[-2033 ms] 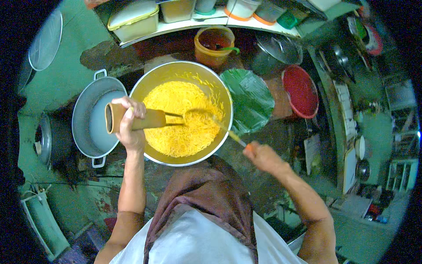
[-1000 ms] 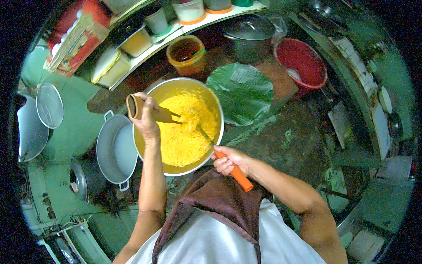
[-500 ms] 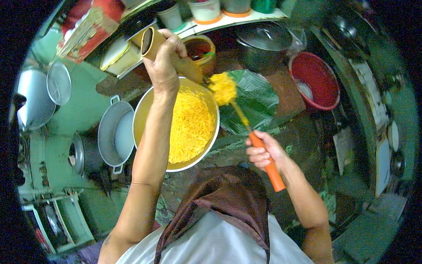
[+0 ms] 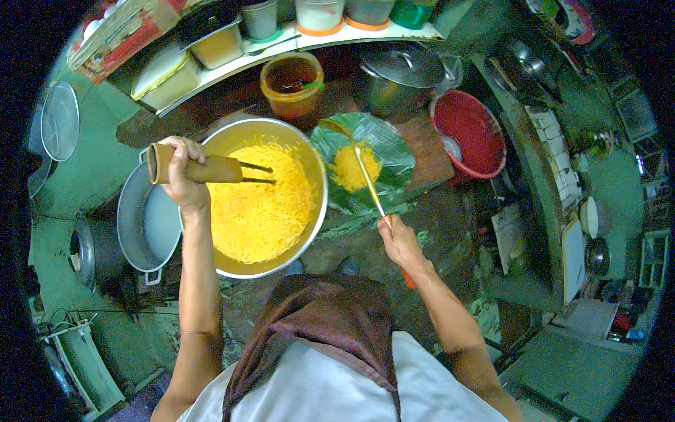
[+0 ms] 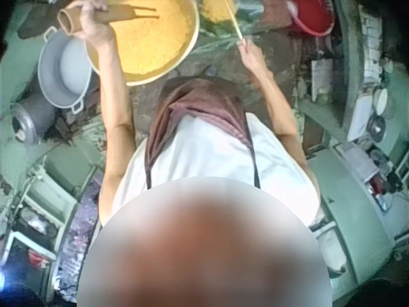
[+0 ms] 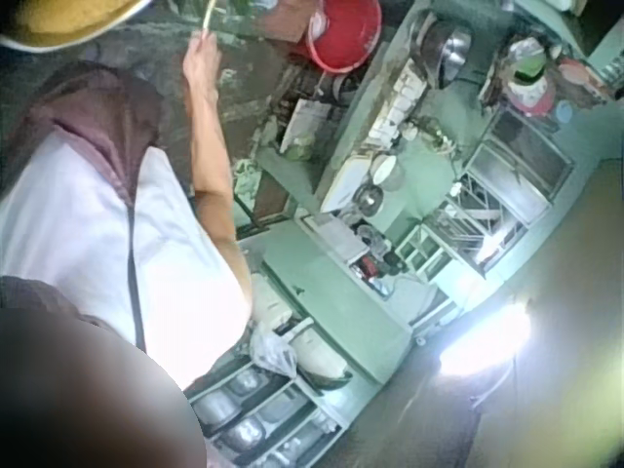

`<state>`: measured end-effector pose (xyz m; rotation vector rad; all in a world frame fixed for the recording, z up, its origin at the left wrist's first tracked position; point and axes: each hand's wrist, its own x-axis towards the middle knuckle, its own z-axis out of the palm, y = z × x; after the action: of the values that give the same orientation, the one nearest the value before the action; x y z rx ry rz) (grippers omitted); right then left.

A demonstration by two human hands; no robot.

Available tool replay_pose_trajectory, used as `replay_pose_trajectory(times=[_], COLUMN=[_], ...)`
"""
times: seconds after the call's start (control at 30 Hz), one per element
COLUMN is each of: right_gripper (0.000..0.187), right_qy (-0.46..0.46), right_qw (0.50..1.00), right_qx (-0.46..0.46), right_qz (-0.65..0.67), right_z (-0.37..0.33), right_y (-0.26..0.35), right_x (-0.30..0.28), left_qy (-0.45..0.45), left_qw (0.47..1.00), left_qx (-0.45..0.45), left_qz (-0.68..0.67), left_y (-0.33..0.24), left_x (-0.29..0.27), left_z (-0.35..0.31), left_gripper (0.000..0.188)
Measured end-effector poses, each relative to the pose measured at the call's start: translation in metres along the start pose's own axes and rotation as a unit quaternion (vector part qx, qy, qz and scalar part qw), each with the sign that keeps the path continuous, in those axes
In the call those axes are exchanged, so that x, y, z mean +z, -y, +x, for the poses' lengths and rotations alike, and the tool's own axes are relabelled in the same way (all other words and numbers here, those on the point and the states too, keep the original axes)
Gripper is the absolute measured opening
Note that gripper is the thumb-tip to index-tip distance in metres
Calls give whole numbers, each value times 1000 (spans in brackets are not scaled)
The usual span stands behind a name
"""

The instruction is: The person assembles a layered noodle dish by spreading yellow noodles onto a banana leaf, adding shredded cabbage, and arranging boiled egg halves on top. The person uses a wooden spatula and a metal spoon to transfer ingredients and a knife to cut eggs.

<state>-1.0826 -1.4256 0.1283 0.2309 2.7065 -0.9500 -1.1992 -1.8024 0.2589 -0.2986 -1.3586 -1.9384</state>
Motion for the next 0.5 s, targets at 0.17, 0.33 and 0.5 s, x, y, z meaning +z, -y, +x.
replay_pose_trajectory(times=[0.17, 0.33, 0.5], right_gripper=[40, 38, 31], right_qy=[101, 202, 326], right_qw=[992, 956, 819], right_qx=[8, 147, 268], right_qz=[69, 156, 389], right_z=[21, 50, 17], right_y=[96, 129, 130], right_x=[54, 115, 132], left_qy=[-21, -92, -89], left_qw=[995, 994, 992], left_qx=[28, -65, -80], left_qz=[91, -12, -28], left_y=[66, 103, 80], left_x=[-75, -103, -100], left_z=[0, -30, -48], left_gripper=[12, 11, 13])
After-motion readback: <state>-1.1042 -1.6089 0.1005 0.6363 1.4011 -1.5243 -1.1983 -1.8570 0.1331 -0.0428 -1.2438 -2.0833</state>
